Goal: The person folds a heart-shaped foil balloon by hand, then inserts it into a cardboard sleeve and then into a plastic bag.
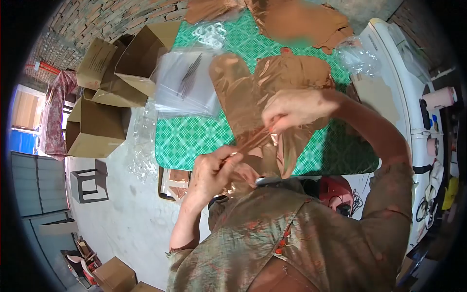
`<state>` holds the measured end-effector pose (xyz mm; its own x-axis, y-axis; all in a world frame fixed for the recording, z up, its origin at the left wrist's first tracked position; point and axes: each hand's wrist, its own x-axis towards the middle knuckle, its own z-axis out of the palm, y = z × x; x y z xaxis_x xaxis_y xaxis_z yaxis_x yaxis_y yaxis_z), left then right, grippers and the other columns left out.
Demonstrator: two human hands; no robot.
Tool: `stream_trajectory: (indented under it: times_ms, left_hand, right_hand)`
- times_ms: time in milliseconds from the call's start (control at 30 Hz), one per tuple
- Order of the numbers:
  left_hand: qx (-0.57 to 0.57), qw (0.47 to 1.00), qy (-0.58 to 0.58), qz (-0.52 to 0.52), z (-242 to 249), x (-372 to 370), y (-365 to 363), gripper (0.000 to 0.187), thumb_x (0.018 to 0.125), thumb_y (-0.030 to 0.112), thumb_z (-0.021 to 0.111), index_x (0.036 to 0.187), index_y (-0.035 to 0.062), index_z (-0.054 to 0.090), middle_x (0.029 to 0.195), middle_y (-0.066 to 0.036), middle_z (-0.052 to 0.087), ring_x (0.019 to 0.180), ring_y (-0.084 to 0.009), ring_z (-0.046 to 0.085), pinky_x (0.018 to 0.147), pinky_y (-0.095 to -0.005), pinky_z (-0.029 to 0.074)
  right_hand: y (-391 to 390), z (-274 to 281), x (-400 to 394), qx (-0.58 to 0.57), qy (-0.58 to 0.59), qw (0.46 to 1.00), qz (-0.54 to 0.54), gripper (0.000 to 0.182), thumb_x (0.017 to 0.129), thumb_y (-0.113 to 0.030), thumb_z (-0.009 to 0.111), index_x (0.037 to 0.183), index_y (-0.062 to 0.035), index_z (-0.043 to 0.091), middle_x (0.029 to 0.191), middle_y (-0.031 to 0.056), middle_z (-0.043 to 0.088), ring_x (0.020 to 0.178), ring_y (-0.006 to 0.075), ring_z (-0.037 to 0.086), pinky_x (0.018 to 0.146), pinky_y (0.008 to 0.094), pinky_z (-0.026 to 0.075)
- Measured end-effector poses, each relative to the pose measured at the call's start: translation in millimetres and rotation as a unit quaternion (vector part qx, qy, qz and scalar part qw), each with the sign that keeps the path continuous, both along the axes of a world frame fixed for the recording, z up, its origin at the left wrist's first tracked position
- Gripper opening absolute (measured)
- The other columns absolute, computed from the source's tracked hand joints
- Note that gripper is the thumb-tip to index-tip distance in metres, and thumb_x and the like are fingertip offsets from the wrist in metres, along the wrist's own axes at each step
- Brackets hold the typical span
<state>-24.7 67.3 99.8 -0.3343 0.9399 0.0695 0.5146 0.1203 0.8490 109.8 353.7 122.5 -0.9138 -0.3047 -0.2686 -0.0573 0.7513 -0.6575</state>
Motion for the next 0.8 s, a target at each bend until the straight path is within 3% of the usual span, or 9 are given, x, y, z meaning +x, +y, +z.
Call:
stream_trajectory:
  times_ms: [67,133,233,400,500,533,600,733,800]
  left_hand:
    - [-0.041,0.998,-0.017,0.039,2.4,-8.3,-10.7,0.017,0.101,0.015,0.075,0.107,-0.0005,0.076,0.069,-0.011,0.071,0.060,-0.0104,0.065,0.056,-0.0303,0.050]
    - [-0.072,0.996,-0.019,0.049,-9.9,-21.2,-24.6,0.020,0.102,0.018,0.074,0.106,-0.0014,0.076,0.069,-0.006,0.069,0.060,-0.0078,0.060,0.055,-0.0286,0.047]
    - [-0.087,0.971,-0.209,0.072,-29.6,-23.0,-41.5,0.024,0.105,0.021,0.073,0.104,-0.0024,0.075,0.072,0.003,0.065,0.063,-0.0046,0.053,0.055,-0.0258,0.041]
    - [-0.120,0.928,-0.351,0.026,-63.1,-4.9,-51.1,0.026,0.105,0.025,0.072,0.117,0.0019,0.075,0.086,0.008,0.065,0.067,-0.0001,0.047,0.058,-0.0214,0.035]
    - [-0.149,0.910,-0.387,-0.006,-58.0,16.0,-42.0,0.024,0.107,0.021,0.069,0.112,-0.0019,0.076,0.091,0.004,0.073,0.075,-0.0005,0.056,0.064,-0.0202,0.044]
    - [-0.092,0.917,-0.387,-0.010,-76.6,23.8,-40.6,0.026,0.107,0.023,0.070,0.112,-0.0014,0.077,0.086,0.004,0.072,0.071,-0.0010,0.055,0.061,-0.0210,0.044]
    - [-0.150,0.905,-0.398,-0.015,-88.2,30.6,-38.5,0.029,0.105,0.027,0.072,0.115,-0.0002,0.078,0.083,0.003,0.071,0.066,-0.0019,0.055,0.058,-0.0219,0.043]
    - [-0.162,0.907,-0.388,0.008,-109.0,39.4,-37.5,0.034,0.104,0.031,0.073,0.115,-0.0008,0.079,0.091,-0.003,0.078,0.058,-0.0045,0.055,0.052,-0.0219,0.044]
    - [-0.162,0.908,-0.386,0.027,-101.6,42.9,-33.4,0.032,0.105,0.030,0.072,0.111,-0.0001,0.080,0.082,-0.001,0.073,0.056,-0.0041,0.054,0.051,-0.0221,0.042]
  right_hand:
    - [24.8,5.5,13.4,0.093,0.039,0.995,-0.023,0.028,0.095,-0.028,0.072,0.100,-0.0011,0.068,0.098,0.0169,0.070,0.091,0.0308,0.067,0.075,0.0448,0.049]
    - [59.8,-10.6,36.0,0.063,0.105,0.988,-0.099,0.027,0.095,-0.027,0.073,0.099,-0.0005,0.069,0.089,0.0137,0.069,0.083,0.0269,0.065,0.075,0.0401,0.050]
    - [76.0,18.5,46.0,0.041,-0.032,0.969,-0.242,0.023,0.095,-0.024,0.075,0.101,-0.0020,0.070,0.086,0.0069,0.066,0.082,0.0173,0.061,0.077,0.0345,0.049]
    - [109.4,4.3,60.5,-0.136,0.011,0.922,-0.363,0.020,0.100,-0.024,0.074,0.096,-0.0047,0.069,0.091,-0.0060,0.064,0.084,0.0057,0.054,0.076,0.0262,0.045]
    - [129.9,-10.2,52.1,-0.174,0.048,0.907,-0.382,0.024,0.103,-0.027,0.071,0.095,-0.0049,0.067,0.090,-0.0055,0.064,0.085,0.0044,0.054,0.072,0.0260,0.043]
    - [139.7,-17.2,44.0,-0.127,0.046,0.925,-0.357,0.024,0.103,-0.028,0.070,0.097,-0.0050,0.067,0.090,-0.0043,0.064,0.085,0.0058,0.055,0.072,0.0277,0.044]
    - [159.8,-28.3,27.8,-0.030,0.043,0.951,-0.305,0.025,0.103,-0.030,0.068,0.100,-0.0051,0.066,0.088,-0.0020,0.066,0.084,0.0086,0.058,0.071,0.0310,0.045]
    - [152.4,-58.8,-12.7,0.163,0.156,0.926,-0.302,0.019,0.101,-0.026,0.062,0.102,-0.0073,0.065,0.090,0.0104,0.069,0.086,0.0264,0.066,0.073,0.0435,0.049]
    - [146.2,-69.2,-29.3,0.252,0.157,0.904,-0.306,0.016,0.099,-0.024,0.059,0.101,-0.0083,0.064,0.094,0.0155,0.070,0.090,0.0363,0.068,0.076,0.0490,0.050]
